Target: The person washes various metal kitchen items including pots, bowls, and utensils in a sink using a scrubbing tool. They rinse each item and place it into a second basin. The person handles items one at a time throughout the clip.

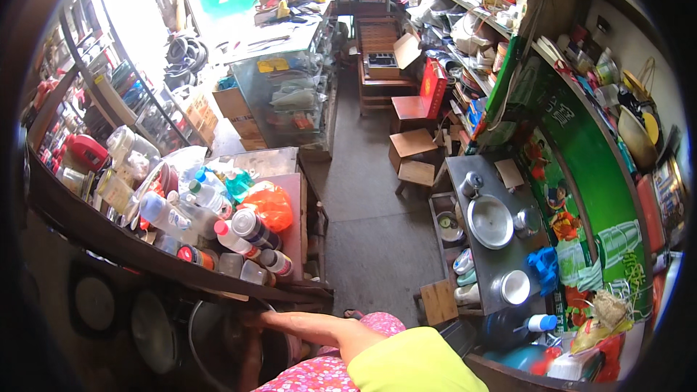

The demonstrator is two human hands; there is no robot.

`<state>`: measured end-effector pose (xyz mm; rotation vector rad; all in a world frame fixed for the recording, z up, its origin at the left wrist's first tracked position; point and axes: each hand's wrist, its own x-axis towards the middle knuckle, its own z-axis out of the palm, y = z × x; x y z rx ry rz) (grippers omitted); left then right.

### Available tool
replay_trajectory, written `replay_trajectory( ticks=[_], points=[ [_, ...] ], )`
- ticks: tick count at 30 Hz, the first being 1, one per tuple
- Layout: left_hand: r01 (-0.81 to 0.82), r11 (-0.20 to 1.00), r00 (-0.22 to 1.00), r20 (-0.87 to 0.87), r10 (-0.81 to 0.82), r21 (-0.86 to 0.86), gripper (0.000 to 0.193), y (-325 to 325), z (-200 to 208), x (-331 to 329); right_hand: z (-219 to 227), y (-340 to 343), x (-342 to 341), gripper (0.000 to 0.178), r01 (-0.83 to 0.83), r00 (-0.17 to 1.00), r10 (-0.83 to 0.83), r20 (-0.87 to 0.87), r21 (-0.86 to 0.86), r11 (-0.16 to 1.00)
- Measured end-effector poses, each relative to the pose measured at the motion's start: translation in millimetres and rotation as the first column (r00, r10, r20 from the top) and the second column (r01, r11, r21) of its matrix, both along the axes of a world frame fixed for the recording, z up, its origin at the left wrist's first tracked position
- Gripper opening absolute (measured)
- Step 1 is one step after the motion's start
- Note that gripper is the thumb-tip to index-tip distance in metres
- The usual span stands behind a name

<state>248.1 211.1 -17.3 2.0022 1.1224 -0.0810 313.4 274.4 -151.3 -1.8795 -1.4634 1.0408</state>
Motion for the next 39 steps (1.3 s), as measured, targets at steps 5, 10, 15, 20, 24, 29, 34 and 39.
replay_trajectory(
  ticks=[5,10,15,20,24,29,34,39],
  points=[
    [-0.285,0.942,0.937,0.157,0.313,-0.177,0.054,-38,17,-54,2,5,-18,0.037,-0.036,0.999,0.037,-0.034,0.025,0.999],
    [-0.689,0.342,0.121,0.363,0.924,-0.640,0.045,-53,27,-65,-11,26,-22,0.035,-0.078,0.997,0.081,-0.020,0.099,0.992],
    [-0.104,0.104,-0.396,0.137,0.908,-0.989,0.025,-68,39,-70,-24,31,8,0.034,-0.171,0.917,0.194,-0.348,0.094,0.981],
    [-0.043,0.181,-0.665,0.163,0.729,-0.983,0.032,-83,17,-62,17,-2,-8,0.033,-0.398,0.111,-0.066,-0.992,-0.106,0.911],
    [0.049,0.303,-0.609,0.212,0.764,-0.952,0.035,-81,12,-76,102,1,-12,0.039,-0.657,0.271,-0.209,-0.940,-0.339,0.674],
    [0.340,0.337,-0.589,0.080,0.804,-0.878,0.041,-70,-22,-80,169,-81,-35,0.031,-0.710,0.643,0.766,0.008,0.381,0.592],
    [0.129,0.250,-0.623,0.118,0.773,-0.959,0.039,-73,9,-67,95,-17,-36,0.045,-0.732,0.680,0.733,0.020,0.082,0.676],
    [0.078,0.252,-0.675,0.135,0.725,-0.964,0.037,-81,29,-57,-9,32,15,0.037,-0.461,0.831,0.479,0.284,-0.130,0.878]
  ],
)
